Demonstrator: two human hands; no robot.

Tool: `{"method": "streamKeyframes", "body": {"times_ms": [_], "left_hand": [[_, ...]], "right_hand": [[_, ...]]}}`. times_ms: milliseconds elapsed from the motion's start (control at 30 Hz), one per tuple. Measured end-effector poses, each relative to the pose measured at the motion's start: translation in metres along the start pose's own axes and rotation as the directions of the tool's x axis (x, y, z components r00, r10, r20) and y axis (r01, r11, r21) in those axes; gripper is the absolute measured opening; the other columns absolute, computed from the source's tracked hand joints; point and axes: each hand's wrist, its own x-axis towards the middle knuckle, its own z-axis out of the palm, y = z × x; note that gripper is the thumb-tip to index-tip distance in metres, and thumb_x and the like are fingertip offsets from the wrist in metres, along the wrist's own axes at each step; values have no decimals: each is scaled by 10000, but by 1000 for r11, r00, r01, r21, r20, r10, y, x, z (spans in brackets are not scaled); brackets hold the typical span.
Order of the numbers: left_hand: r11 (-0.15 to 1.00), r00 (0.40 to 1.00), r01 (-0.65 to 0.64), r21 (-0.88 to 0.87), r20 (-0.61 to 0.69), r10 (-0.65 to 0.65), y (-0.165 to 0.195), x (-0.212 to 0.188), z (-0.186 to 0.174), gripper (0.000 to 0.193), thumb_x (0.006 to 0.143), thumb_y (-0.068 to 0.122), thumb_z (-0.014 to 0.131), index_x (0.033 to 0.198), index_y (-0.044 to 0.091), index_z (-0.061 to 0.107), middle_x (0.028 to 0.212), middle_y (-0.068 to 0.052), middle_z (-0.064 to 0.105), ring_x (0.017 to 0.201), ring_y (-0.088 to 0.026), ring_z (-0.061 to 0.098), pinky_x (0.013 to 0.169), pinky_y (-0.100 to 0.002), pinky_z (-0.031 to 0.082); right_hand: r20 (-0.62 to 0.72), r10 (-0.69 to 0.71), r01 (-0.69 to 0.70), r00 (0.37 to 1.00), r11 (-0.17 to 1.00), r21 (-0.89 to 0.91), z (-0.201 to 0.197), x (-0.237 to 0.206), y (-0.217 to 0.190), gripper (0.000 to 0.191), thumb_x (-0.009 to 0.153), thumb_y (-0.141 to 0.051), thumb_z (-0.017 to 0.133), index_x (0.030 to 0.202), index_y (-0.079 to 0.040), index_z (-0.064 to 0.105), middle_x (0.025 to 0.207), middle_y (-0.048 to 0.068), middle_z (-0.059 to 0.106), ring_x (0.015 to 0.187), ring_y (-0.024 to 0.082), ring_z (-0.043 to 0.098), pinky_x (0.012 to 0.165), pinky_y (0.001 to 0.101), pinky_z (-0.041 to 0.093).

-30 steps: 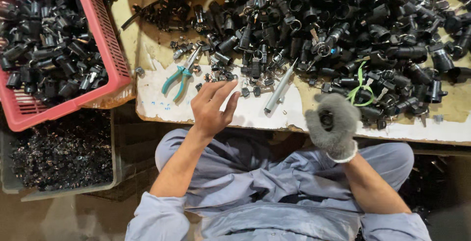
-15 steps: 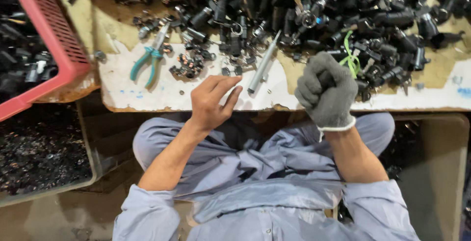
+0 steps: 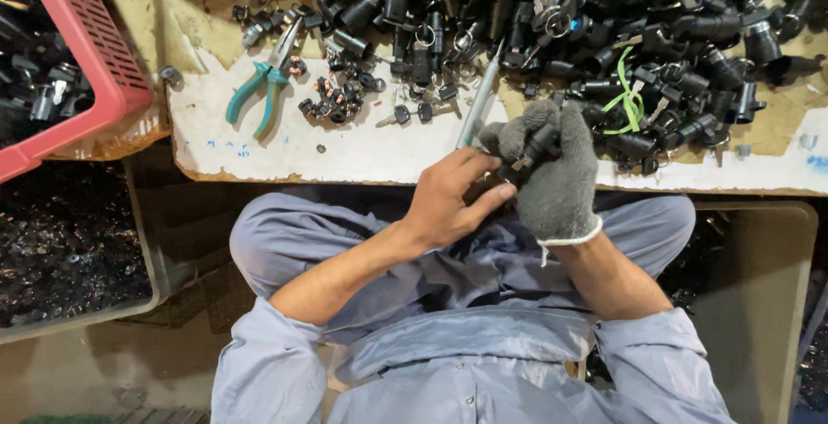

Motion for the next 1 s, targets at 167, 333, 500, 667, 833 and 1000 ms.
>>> {"method": "streamKeyframes", "body": {"times_ms": [167, 333, 500, 667, 833, 1000], "left_hand": [[943, 961, 267, -199, 123, -246, -21, -12, 9, 228, 975, 188, 767, 1008, -28, 701, 845, -82, 631, 716, -179, 596, 680, -309, 502], [526, 871, 487, -697, 340, -354, -42, -23, 20, 152, 993, 152, 701, 1029, 5, 708, 831, 38, 655, 722, -40, 537, 639, -235, 443], [373, 819, 537, -757, 362, -444, -50, -31, 26, 136, 989, 149, 725, 999, 14, 717, 800, 15, 652, 668, -24, 522, 567, -207, 398], [319, 805, 524, -789, 338, -487, -45, -30, 26, 167, 984, 186, 732, 981, 20, 717, 799, -8, 689, 612, -22, 532, 514, -190, 385], [341, 805, 568, -749, 418, -421, -41, -19, 10, 331, 1038, 323, 620, 997, 15, 736, 826, -24, 719, 643, -45, 587, 524, -210, 428], [440, 836, 544, -714, 419, -353, -37, -15, -2, 439, 1057, 407, 480, 1019, 43, 723, 927, -8, 745, 722, -45, 630, 590, -206, 468]], "right_hand": [[25, 22, -19, 999, 994, -105, -4, 1, 17, 379, 1125, -462, 480, 1088, -95, 569, 776, 77, 554, 901, 301, 593, 1033, 500, 467], [86, 11, 1, 996, 990, -140, -13, -1, 30, 378, 1104, -475, 500, 1087, -102, 554, 766, 89, 554, 957, 312, 623, 1030, 471, 487], [87, 25, -13, 996, 991, -133, -19, 2, 37, 383, 1095, -490, 518, 1071, -108, 540, 772, 114, 582, 942, 324, 642, 981, 474, 512], [156, -12, 29, 988, 994, -110, -22, 0, 42, 374, 1103, -496, 522, 1077, -123, 537, 785, 100, 588, 961, 322, 654, 1123, 481, 554], [-100, 153, -161, 983, 984, -82, -28, 2, 34, 490, 1103, -583, 454, 1131, -109, 575, 882, 111, 685, 779, 247, 629, 623, 344, 499], [-142, 122, -136, 982, 986, -98, -32, 2, 29, 499, 1066, -594, 401, 1152, -131, 565, 976, 152, 732, 728, 253, 651, 613, 365, 528]]}}
